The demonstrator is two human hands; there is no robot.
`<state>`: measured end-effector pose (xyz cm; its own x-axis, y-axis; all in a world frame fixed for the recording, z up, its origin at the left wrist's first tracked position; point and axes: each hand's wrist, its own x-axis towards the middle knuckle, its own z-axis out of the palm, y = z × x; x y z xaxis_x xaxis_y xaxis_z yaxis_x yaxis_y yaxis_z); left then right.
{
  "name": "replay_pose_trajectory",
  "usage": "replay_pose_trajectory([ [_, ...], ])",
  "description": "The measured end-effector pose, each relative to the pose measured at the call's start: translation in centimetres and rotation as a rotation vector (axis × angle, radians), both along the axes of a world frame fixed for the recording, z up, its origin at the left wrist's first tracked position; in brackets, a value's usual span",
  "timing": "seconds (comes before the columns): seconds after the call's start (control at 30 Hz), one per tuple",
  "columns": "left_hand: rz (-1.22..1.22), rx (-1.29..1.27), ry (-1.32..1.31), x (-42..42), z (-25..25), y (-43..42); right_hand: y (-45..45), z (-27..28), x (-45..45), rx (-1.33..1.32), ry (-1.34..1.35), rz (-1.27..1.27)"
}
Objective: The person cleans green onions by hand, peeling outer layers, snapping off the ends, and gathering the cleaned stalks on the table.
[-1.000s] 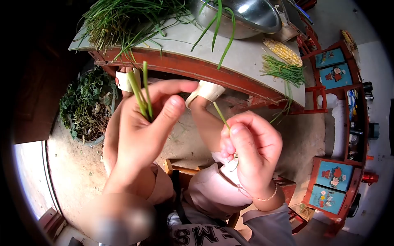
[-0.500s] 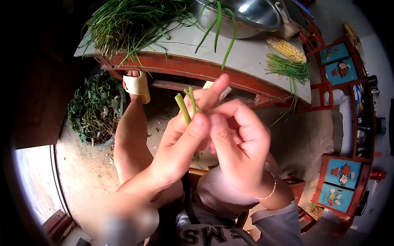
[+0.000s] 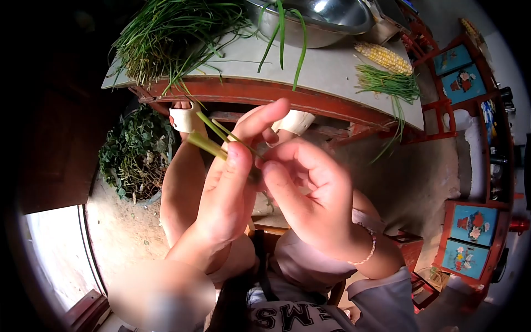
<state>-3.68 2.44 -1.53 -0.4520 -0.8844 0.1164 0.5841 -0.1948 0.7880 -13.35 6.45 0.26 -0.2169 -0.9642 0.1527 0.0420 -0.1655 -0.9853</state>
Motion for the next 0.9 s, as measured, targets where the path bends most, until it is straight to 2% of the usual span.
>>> replay_pose_trajectory([
  [0.1, -0.204, 0.029, -0.015, 0.2, 0.8, -0.1, -0.2, -0.4, 0.0, -0.066, 0.054, -0.028],
  [0.37, -0.18, 0.117, 0.035, -0.1, 0.9, 0.2, -0.3, 0.0, -0.3, -0.091, 0.314, -0.041],
  [0.5, -0.223, 0.115, 0.138, 0.1, 0.1, 0.0, -0.4, 0.2, -0.5, -0.075, 0.303, -0.043],
  [0.57, -0.167, 0.046, 0.086, -0.3, -0.2, -0.2, -0.8, 0.8, -1.8, -0.26, 0.808, -0.183],
  [0.63, -0.104, -0.113, -0.066, -0.1, -0.6, -0.7, -0.6, 1.8, -3.1, -0.209, 0.757, -0.206],
  [0.67, -0.125, -0.076, 0.003, -0.2, -0.2, -0.6, -0.8, 1.9, -3.6, -0.216, 0.73, -0.249],
  [0.73, -0.287, 0.064, 0.066, 0.1, -0.3, -0.5, -1.6, 2.9, -4.2, -0.247, 0.568, -0.125],
  [0.77, -0.291, 0.065, 0.068, 0.3, -0.3, -0.4, -2.1, 2.7, -4.2, -0.195, 0.405, -0.04],
  [0.83, -0.507, 0.19, 0.113, 0.7, -0.1, -0.2, -2.7, 2.6, -3.5, -0.017, 0.152, 0.086],
  [0.9, -0.495, 0.178, 0.061, 0.7, 0.2, -0.1, -2.8, 2.2, -3.4, 0.133, -0.048, 0.178],
])
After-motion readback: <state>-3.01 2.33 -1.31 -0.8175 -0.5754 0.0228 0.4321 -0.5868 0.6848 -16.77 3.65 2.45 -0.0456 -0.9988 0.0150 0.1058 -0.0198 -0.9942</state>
